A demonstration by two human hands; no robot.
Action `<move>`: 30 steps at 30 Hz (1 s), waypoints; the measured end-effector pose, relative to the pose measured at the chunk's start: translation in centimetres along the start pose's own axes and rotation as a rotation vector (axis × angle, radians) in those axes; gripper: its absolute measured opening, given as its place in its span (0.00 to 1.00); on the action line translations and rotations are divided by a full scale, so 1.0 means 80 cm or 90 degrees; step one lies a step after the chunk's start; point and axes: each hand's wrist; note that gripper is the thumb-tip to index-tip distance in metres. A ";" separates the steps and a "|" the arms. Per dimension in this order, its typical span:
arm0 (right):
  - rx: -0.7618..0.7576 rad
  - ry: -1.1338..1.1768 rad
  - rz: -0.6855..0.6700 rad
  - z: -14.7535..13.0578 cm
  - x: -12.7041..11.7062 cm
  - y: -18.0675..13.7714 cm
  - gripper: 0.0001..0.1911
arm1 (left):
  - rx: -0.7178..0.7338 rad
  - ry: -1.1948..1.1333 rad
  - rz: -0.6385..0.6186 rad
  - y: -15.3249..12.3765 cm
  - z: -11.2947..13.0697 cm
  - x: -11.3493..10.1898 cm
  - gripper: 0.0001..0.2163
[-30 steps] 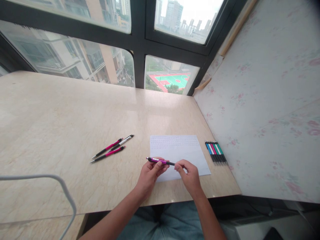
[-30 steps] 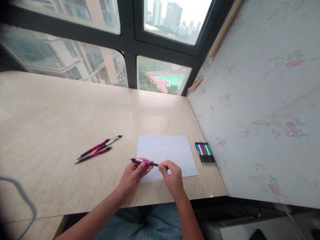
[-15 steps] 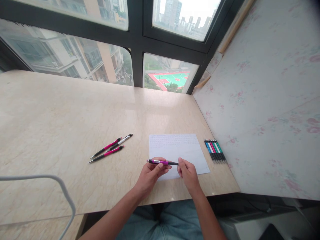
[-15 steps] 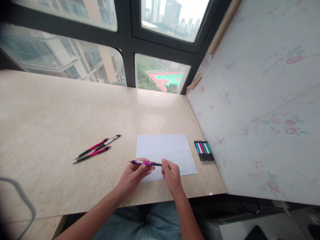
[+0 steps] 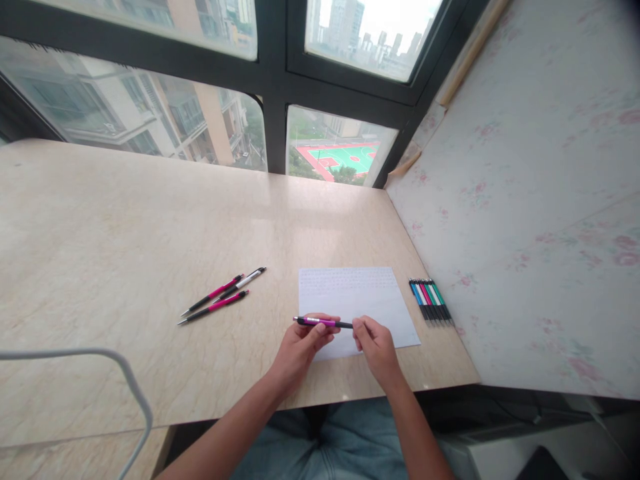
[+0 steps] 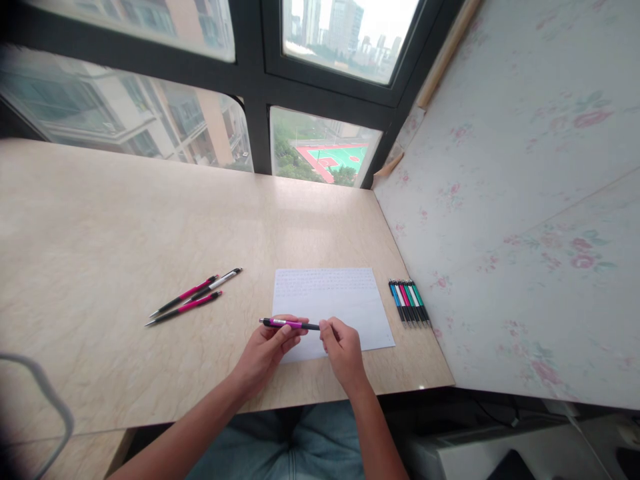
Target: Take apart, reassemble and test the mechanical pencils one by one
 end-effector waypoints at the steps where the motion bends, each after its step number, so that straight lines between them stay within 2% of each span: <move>1: 0.008 0.000 -0.002 0.000 0.001 0.000 0.23 | 0.002 0.002 -0.005 0.000 0.000 -0.001 0.11; 7: 0.034 0.029 -0.019 0.001 0.004 0.000 0.25 | -0.002 -0.033 -0.017 -0.001 0.000 -0.002 0.11; 10: 0.009 0.011 -0.061 -0.002 0.005 -0.001 0.24 | -0.012 -0.037 -0.026 -0.002 -0.001 0.000 0.15; 13: -0.023 -0.005 -0.099 -0.006 0.007 -0.002 0.23 | -0.013 0.019 -0.041 -0.001 -0.003 0.000 0.14; 21: 0.052 0.047 -0.052 0.000 0.014 0.003 0.26 | 0.022 0.111 0.006 0.000 -0.007 -0.006 0.14; 30: 0.048 0.045 -0.062 -0.002 0.022 0.000 0.25 | 0.062 0.159 0.038 0.002 -0.013 -0.010 0.12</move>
Point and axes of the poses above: each hand's wrist, its own y-axis towards the middle knuckle, its own x-axis out of the palm, z = x × y, and after that the axes turned 2 degrees about -z, right-handed
